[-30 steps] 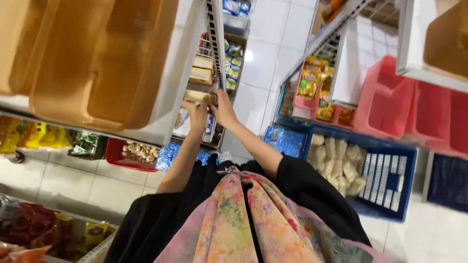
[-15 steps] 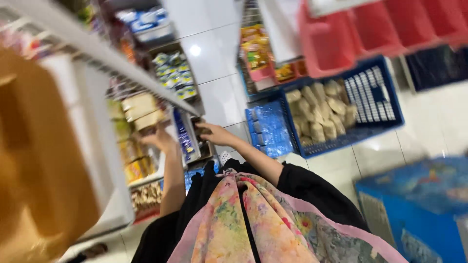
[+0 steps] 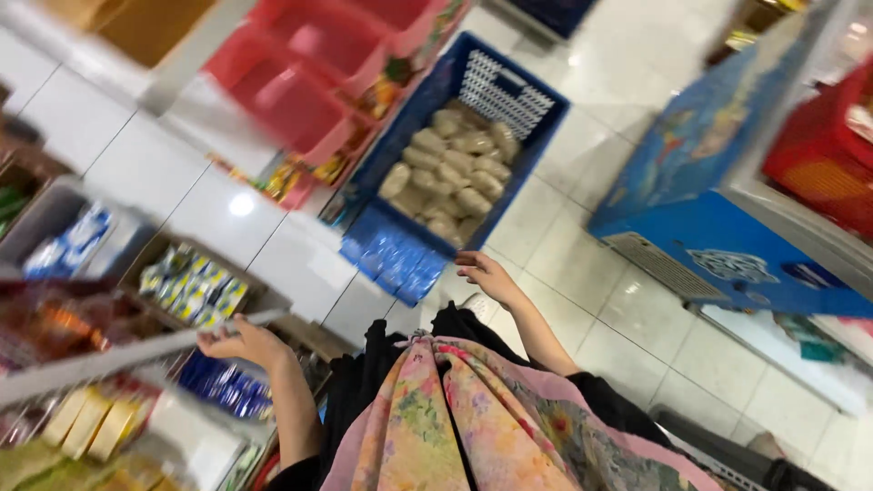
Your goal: The person removes packaged cheese blocks from a basket and places them onto store shelves by hand.
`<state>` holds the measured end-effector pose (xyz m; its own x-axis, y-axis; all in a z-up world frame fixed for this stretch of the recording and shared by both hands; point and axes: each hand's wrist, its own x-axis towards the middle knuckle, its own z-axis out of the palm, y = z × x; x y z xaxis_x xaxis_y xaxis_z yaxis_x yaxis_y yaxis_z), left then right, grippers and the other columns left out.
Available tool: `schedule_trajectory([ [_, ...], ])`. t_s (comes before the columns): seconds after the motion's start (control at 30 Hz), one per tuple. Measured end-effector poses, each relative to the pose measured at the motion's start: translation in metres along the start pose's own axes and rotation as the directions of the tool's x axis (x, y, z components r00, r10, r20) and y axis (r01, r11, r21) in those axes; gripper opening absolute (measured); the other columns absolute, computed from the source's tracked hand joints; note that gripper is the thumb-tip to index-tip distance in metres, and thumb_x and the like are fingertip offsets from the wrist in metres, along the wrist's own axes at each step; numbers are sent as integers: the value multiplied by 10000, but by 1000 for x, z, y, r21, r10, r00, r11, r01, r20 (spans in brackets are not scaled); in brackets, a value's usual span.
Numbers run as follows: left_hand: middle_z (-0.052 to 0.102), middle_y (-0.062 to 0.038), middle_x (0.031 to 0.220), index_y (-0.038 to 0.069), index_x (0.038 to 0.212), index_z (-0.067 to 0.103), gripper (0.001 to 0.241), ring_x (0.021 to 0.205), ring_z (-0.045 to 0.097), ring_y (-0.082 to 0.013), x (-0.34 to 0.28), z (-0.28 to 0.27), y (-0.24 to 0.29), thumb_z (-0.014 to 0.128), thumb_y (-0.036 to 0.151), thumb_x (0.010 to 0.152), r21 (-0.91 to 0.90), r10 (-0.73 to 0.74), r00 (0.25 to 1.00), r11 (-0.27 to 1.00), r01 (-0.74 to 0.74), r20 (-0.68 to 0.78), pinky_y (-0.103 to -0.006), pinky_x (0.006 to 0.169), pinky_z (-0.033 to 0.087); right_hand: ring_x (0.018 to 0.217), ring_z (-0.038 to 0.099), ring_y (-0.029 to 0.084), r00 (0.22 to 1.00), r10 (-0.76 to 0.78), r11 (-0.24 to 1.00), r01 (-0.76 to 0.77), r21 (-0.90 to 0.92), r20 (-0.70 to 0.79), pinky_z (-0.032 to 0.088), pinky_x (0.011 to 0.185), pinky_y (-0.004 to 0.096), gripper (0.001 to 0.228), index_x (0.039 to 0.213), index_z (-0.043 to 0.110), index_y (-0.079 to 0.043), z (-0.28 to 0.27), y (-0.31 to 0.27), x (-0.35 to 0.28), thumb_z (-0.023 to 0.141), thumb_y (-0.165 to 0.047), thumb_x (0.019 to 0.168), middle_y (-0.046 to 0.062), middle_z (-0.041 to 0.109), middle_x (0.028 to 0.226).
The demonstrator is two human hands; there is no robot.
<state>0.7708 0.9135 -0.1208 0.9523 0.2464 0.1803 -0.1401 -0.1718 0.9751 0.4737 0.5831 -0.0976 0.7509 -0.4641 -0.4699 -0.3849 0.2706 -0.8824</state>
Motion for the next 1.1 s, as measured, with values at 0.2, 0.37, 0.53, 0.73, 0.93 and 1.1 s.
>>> schedule_trajectory([
  [0.2, 647, -107, 1185, 3, 1326, 537, 286, 1056, 633, -190, -114, 151, 44, 533, 27, 1041, -64, -55, 661, 986, 154, 749, -306, 938, 524, 1156, 669, 206, 964, -130, 990, 139, 24, -232, 514, 977, 343, 406, 1411, 557, -60, -117, 12, -40, 561, -140, 1013, 112, 667, 1361],
  [0.37, 687, -106, 1199, 39, 1315, 592, 313, 1097, 654, -182, -246, 258, 89, 593, 95, 1007, -78, 73, 87, 996, 51, 994, -316, 956, 520, 1166, 674, 200, 902, -225, 968, 251, 24, -367, 517, 1001, 338, 377, 1381, 566, -32, -188, 1, -76, 561, -92, 1009, 123, 674, 1321],
  [0.53, 683, -104, 1213, 43, 1308, 592, 335, 1084, 668, -190, -332, 295, 159, 621, 123, 984, -82, 79, -238, 997, -1, 968, -318, 941, 534, 1167, 666, 209, 807, -298, 920, 385, 71, -510, 527, 1014, 334, 370, 1373, 560, 13, -222, -16, -117, 549, -42, 1007, 139, 669, 1298],
  [0.73, 640, -124, 1259, 59, 1316, 593, 344, 1128, 655, -240, -389, 330, 218, 627, 156, 988, -144, 95, -417, 986, -87, 904, -346, 928, 540, 1207, 652, 201, 717, -289, 905, 420, 63, -634, 526, 1053, 334, 339, 1364, 572, 19, -252, -28, -153, 553, -54, 1033, 136, 670, 1293],
  [0.93, 603, -145, 1276, 68, 1326, 580, 364, 1189, 625, -281, -416, 384, 240, 621, 152, 975, -238, 148, -504, 964, -120, 851, -380, 962, 524, 1177, 670, 193, 666, -240, 908, 411, 79, -706, 518, 1036, 317, 341, 1361, 576, 14, -301, -40, -144, 560, -72, 1031, 125, 681, 1287],
  [1.1, 605, -143, 1277, 82, 1311, 596, 361, 1193, 625, -283, -436, 469, 253, 638, 157, 960, -286, 160, -521, 943, -171, 838, -384, 961, 520, 1178, 655, 183, 642, -234, 900, 427, 87, -730, 511, 1028, 315, 336, 1360, 570, 12, -361, -53, -100, 556, -74, 1035, 113, 675, 1292],
])
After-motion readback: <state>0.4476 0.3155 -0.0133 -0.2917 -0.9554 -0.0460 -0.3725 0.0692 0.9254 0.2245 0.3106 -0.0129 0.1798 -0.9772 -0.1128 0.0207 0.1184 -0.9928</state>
